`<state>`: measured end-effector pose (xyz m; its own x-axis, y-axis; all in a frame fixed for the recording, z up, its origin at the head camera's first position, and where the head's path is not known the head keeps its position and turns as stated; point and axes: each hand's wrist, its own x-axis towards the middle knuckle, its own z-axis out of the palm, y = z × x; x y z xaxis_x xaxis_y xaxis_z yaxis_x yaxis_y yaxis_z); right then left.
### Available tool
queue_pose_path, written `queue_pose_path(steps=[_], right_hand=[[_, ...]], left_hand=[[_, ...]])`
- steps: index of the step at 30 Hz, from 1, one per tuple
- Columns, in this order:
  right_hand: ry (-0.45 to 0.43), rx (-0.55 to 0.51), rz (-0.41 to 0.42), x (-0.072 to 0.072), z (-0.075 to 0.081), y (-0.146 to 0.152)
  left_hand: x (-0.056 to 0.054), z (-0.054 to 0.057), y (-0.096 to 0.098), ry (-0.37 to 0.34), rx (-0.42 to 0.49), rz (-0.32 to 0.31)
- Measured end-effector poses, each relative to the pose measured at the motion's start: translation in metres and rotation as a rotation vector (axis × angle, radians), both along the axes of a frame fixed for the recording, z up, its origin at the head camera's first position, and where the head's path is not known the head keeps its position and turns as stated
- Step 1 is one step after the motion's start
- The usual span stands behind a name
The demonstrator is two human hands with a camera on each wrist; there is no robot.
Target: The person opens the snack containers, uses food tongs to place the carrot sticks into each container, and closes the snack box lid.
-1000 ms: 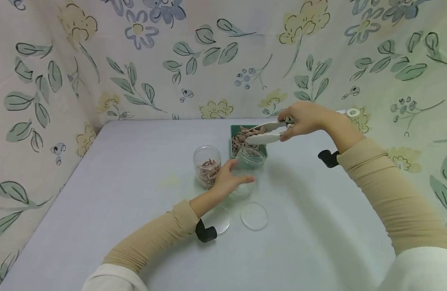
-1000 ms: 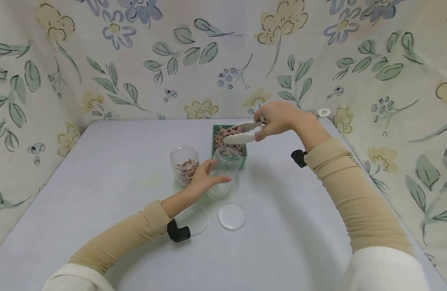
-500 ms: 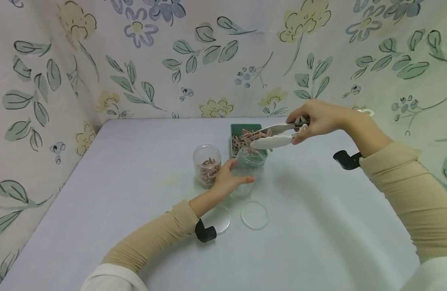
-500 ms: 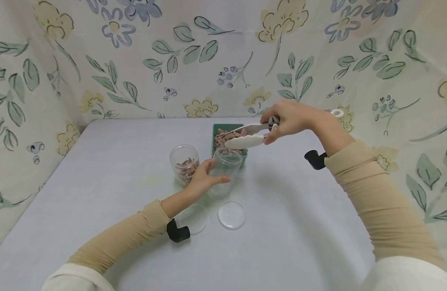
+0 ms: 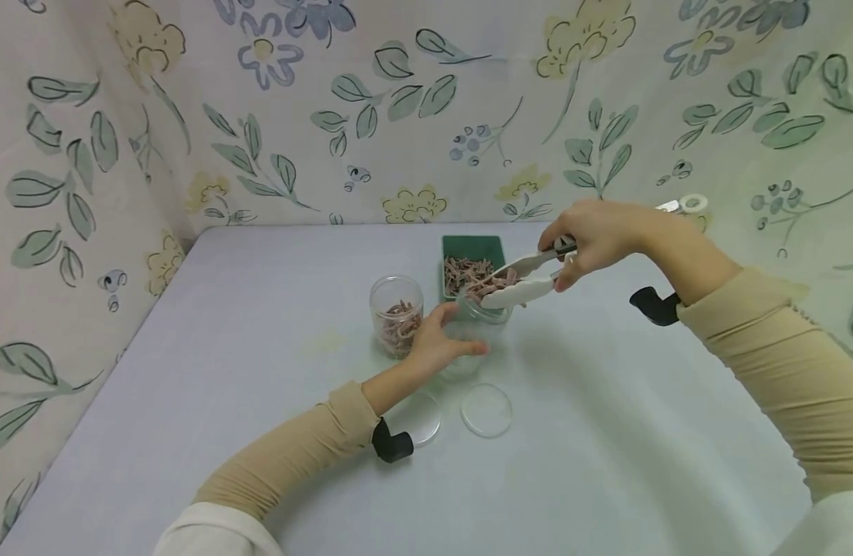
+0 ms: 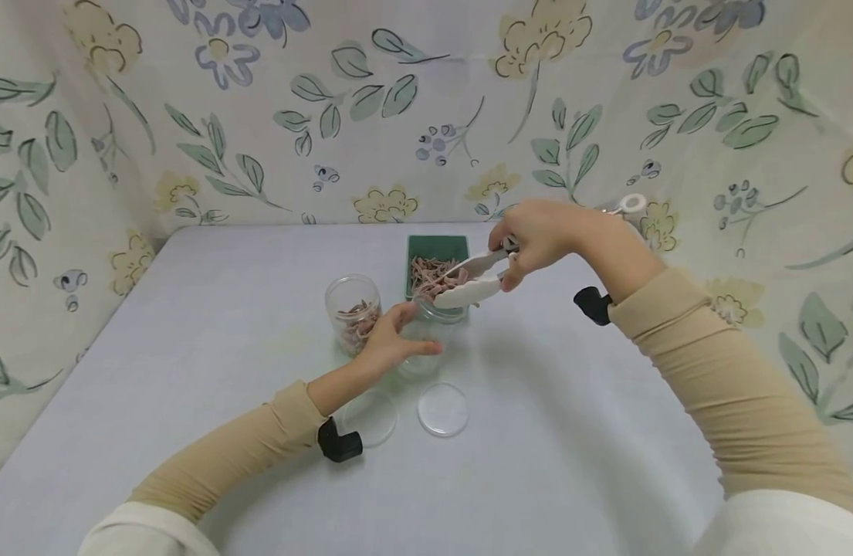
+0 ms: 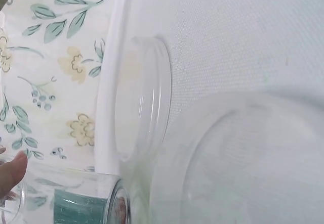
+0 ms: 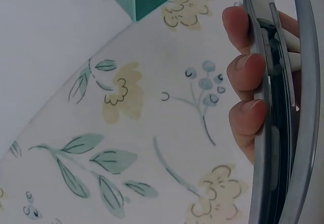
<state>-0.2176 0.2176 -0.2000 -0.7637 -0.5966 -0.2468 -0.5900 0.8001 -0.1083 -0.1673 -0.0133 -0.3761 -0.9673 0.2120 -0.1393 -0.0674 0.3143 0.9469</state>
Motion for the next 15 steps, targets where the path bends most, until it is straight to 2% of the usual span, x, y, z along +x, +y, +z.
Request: queue_pose_path(steps=[15], right_hand=[[0.032,0.082,0.007,0.001,0.015,-0.007]], left_hand=[[-0.002,-0.003,0.0,0.025,-0.013,-0.01]])
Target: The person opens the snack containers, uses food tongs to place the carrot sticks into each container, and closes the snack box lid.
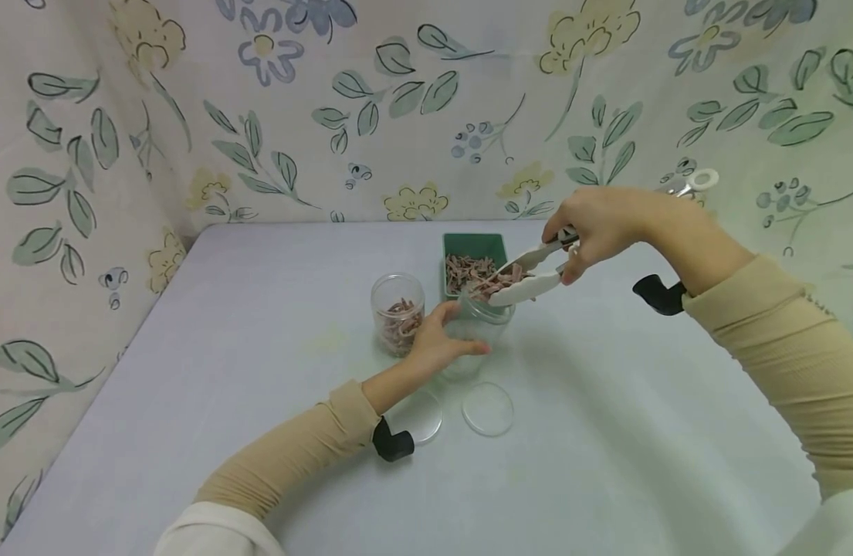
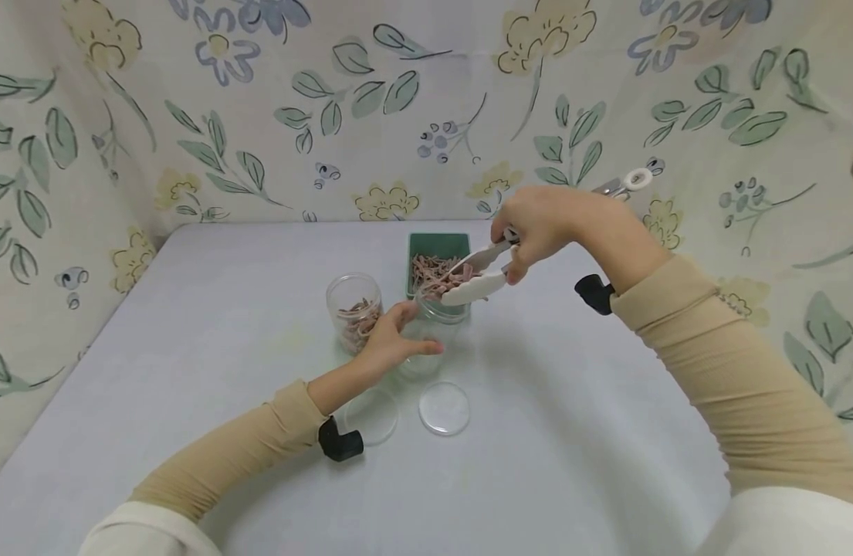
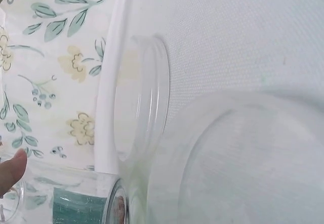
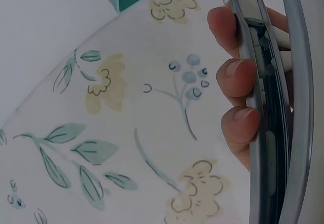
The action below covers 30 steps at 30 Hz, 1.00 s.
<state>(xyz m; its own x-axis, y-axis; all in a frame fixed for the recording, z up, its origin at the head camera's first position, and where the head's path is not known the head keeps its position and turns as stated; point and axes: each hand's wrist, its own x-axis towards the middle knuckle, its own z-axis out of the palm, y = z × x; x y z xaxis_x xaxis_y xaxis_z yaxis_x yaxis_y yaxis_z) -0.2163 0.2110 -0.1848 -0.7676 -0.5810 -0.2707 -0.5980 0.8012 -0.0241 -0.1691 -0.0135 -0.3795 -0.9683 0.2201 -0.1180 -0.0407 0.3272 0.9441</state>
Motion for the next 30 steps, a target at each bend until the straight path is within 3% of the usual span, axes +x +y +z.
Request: queue_pose_path(steps=[6,16,22,26,30], right_hand=[[0.01,0.02,0.002,0.0,0.005,-0.002],[0.111,0.159,0.102,0.007,0.008,-0.028],[0.165,0.299,0.153,0.017,0.013,-0.054],[0.233,0.387,0.222,0.023,0.007,-0.072],[0.256,0.409,0.275,0.024,-0.005,-0.081]], left_hand=[[0.0,0.0,-0.001,-0.009,0.004,0.002],[0.001,0.002,-0.003,-0.021,0.003,0.014],[0.001,0.0,-0.002,-0.022,0.002,0.011],[0.003,0.0,-0.001,-0.008,-0.012,0.011],[0.004,-0.001,0.0,0.014,-0.013,0.004]])
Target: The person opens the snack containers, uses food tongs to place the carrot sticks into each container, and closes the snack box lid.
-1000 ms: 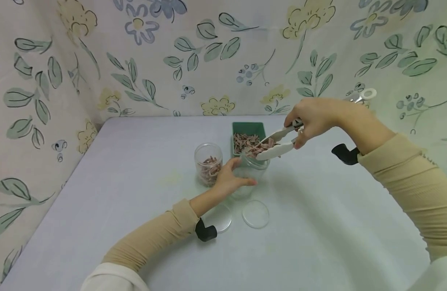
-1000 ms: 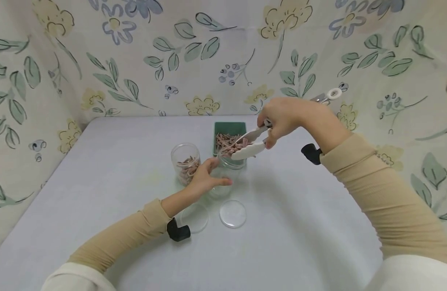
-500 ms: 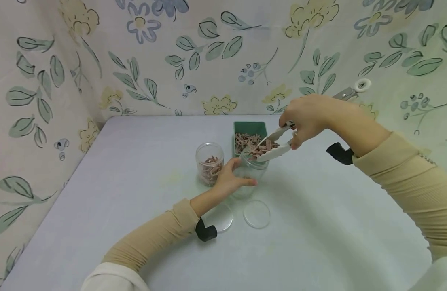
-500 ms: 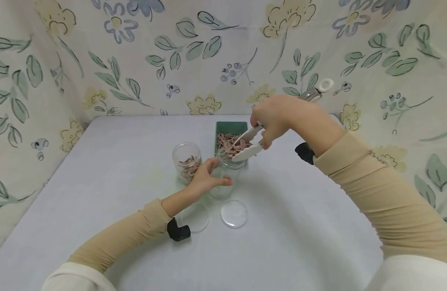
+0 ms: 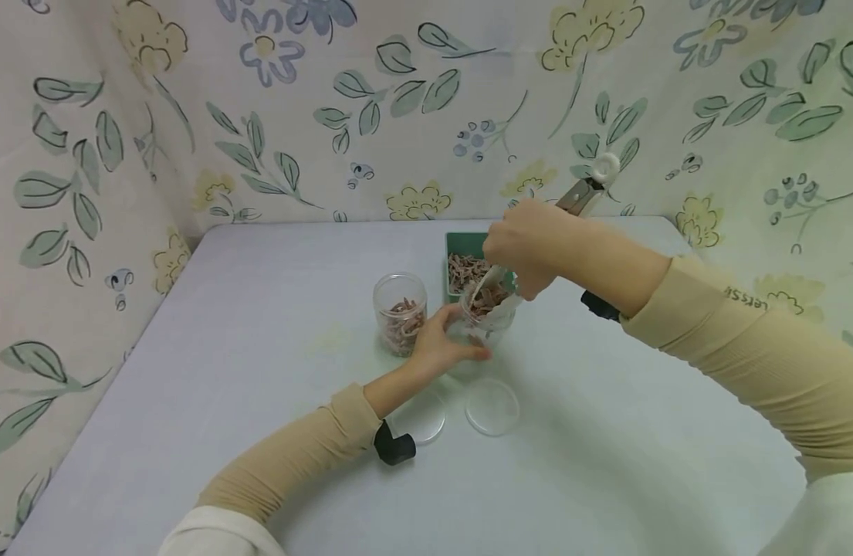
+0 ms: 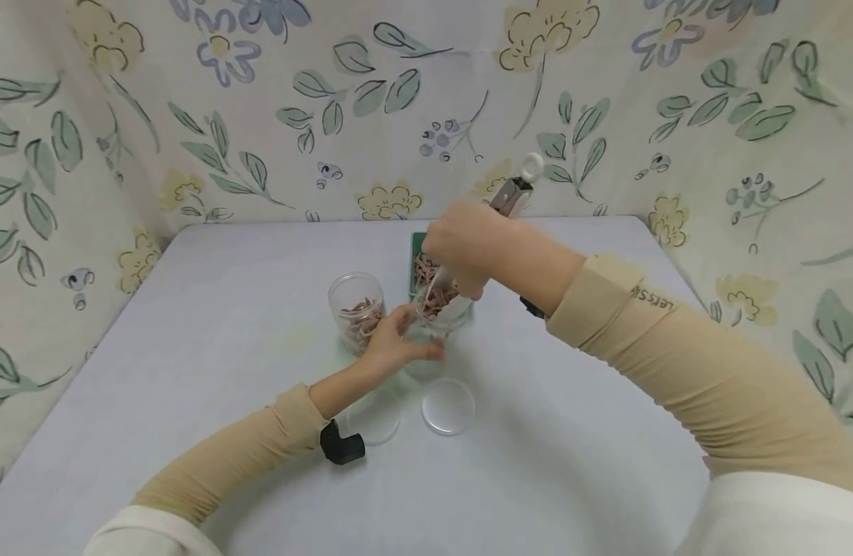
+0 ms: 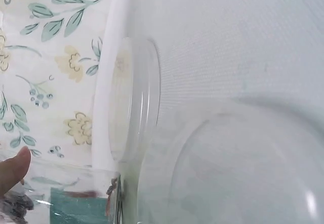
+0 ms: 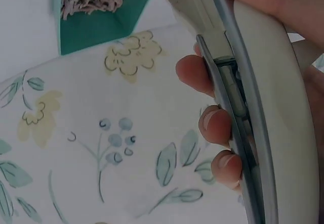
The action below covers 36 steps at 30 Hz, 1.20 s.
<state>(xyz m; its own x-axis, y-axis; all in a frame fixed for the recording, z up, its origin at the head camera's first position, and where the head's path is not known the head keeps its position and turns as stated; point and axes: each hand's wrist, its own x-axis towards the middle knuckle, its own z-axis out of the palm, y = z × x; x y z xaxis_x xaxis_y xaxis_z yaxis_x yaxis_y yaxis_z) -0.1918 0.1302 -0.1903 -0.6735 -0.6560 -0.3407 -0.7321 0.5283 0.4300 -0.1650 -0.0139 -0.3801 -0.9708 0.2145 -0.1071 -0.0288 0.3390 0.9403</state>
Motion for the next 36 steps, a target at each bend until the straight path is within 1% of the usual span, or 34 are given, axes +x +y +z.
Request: queue_pose_path(steps=[3,7,9,12,17,20,23,25,27,29,30,32,36], right_hand=[[-0.035,0.028,0.022,-0.001,-0.013,-0.006],[-0.064,0.071,0.024,-0.001,-0.027,-0.011],[-0.066,0.065,0.014,-0.001,-0.03,-0.012],[-0.054,0.045,0.004,-0.003,-0.028,-0.009],[-0.061,-0.009,-0.056,-0.004,-0.015,0.001],[-0.076,-0.056,-0.125,-0.005,0.0,0.008],[-0.108,-0.137,-0.204,-0.007,0.017,0.021],[-0.125,-0.213,-0.262,-0.011,0.028,0.031],[-0.129,-0.286,-0.308,-0.017,0.035,0.042],[-0.112,-0.342,-0.351,-0.023,0.038,0.051],[-0.099,-0.358,-0.374,-0.027,0.037,0.054],[-0.077,-0.371,-0.415,-0.035,0.03,0.058],[-0.084,-0.368,-0.476,-0.052,0.004,0.058]], left_hand=[[0.0,-0.001,0.0,0.019,0.003,-0.023],[0.002,0.001,0.0,0.04,-0.003,-0.059],[0.002,0.002,0.0,0.04,0.001,-0.067],[0.002,0.002,0.0,0.035,0.006,-0.062],[0.0,0.0,-0.002,0.024,0.009,-0.054],[-0.001,-0.002,-0.004,0.006,0.037,-0.051],[-0.001,-0.002,-0.005,-0.011,0.071,-0.042],[-0.001,-0.002,-0.005,-0.01,0.084,-0.036],[0.0,-0.002,-0.005,-0.011,0.089,-0.03],[0.001,-0.001,-0.005,-0.009,0.087,-0.024],[0.001,-0.001,-0.005,-0.011,0.088,-0.02],[0.002,-0.001,-0.005,-0.015,0.083,-0.011],[0.004,0.0,-0.005,-0.021,0.081,0.009]])
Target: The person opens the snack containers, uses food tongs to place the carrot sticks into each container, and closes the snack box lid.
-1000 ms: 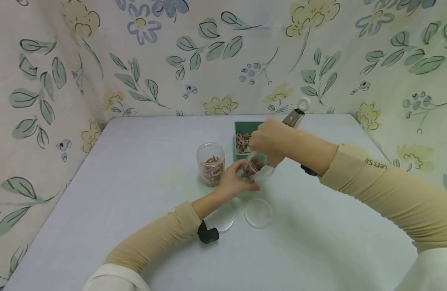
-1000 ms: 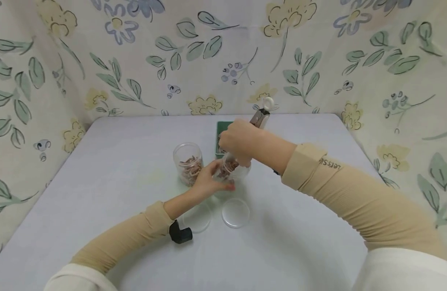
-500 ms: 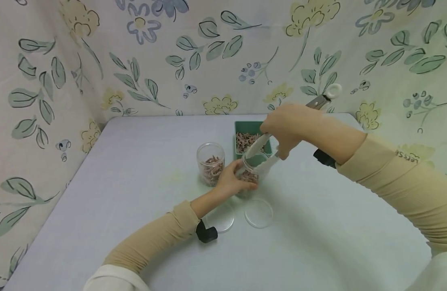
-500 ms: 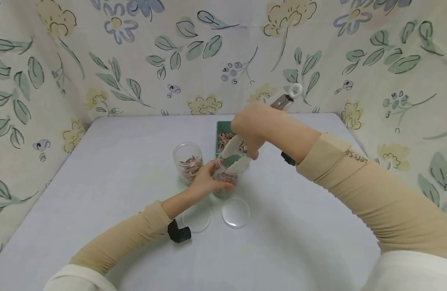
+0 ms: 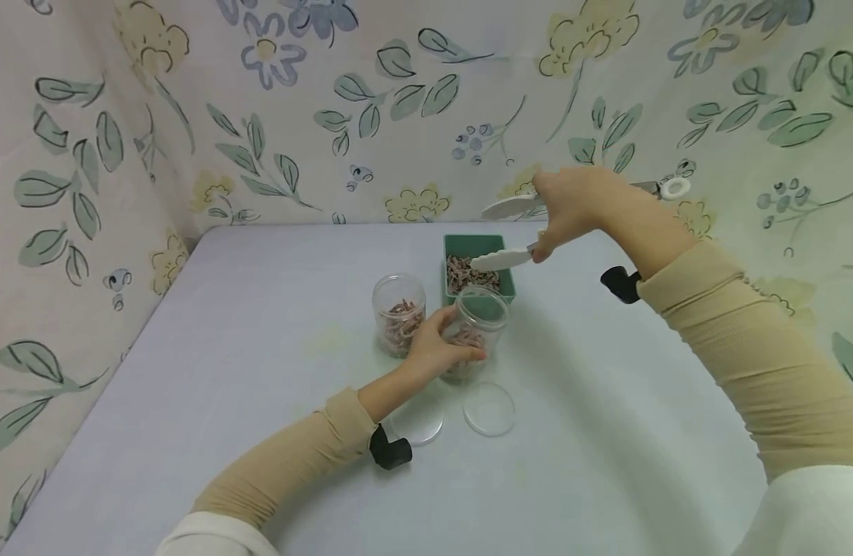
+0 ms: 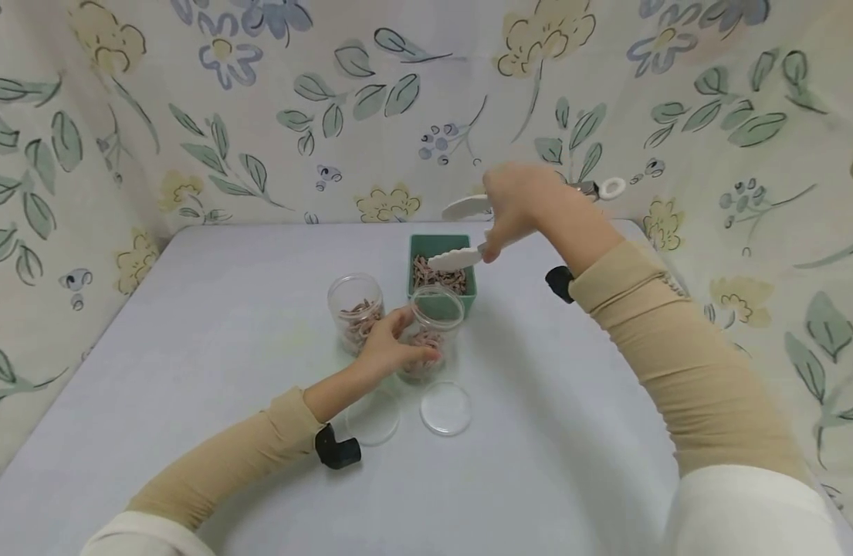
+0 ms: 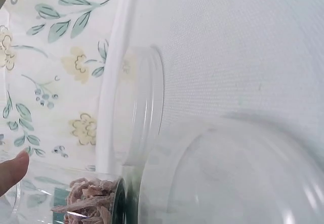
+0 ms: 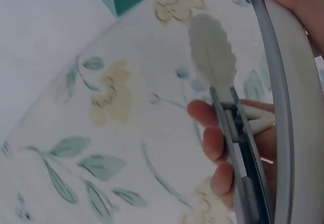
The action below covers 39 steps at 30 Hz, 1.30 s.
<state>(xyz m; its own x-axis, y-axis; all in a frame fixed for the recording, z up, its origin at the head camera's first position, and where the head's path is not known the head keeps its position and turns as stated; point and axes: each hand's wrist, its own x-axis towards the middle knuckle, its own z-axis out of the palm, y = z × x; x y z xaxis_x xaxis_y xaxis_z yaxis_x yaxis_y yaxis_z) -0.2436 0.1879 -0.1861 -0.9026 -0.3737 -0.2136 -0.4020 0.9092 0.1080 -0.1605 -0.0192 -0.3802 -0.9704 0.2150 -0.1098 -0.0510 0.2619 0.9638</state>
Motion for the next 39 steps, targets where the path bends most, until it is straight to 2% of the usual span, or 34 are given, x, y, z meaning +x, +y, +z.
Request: queue_pose_path(steps=[3,6,12,19,24,28,39], right_hand=[[-0.046,-0.006,-0.018,-0.013,-0.022,-0.007],[-0.085,0.032,-0.032,-0.023,-0.038,-0.016],[-0.121,0.168,-0.019,-0.035,-0.058,-0.035],[-0.046,0.222,0.059,-0.039,-0.079,-0.057],[0.031,0.246,0.041,-0.042,-0.086,-0.065],[0.014,0.213,0.004,-0.045,-0.087,-0.061],[-0.172,0.024,-0.075,-0.052,-0.093,-0.037]], left_hand=[[0.0,0.001,-0.001,0.002,0.006,0.014],[-0.002,0.0,-0.001,0.016,0.004,0.009],[-0.003,-0.003,0.002,0.023,-0.008,-0.001],[-0.001,-0.003,0.002,0.008,-0.001,0.004],[-0.001,-0.001,0.001,0.009,-0.005,0.003],[-0.001,0.0,0.001,0.001,-0.003,0.001],[-0.002,-0.001,0.001,0.009,-0.012,0.009]])
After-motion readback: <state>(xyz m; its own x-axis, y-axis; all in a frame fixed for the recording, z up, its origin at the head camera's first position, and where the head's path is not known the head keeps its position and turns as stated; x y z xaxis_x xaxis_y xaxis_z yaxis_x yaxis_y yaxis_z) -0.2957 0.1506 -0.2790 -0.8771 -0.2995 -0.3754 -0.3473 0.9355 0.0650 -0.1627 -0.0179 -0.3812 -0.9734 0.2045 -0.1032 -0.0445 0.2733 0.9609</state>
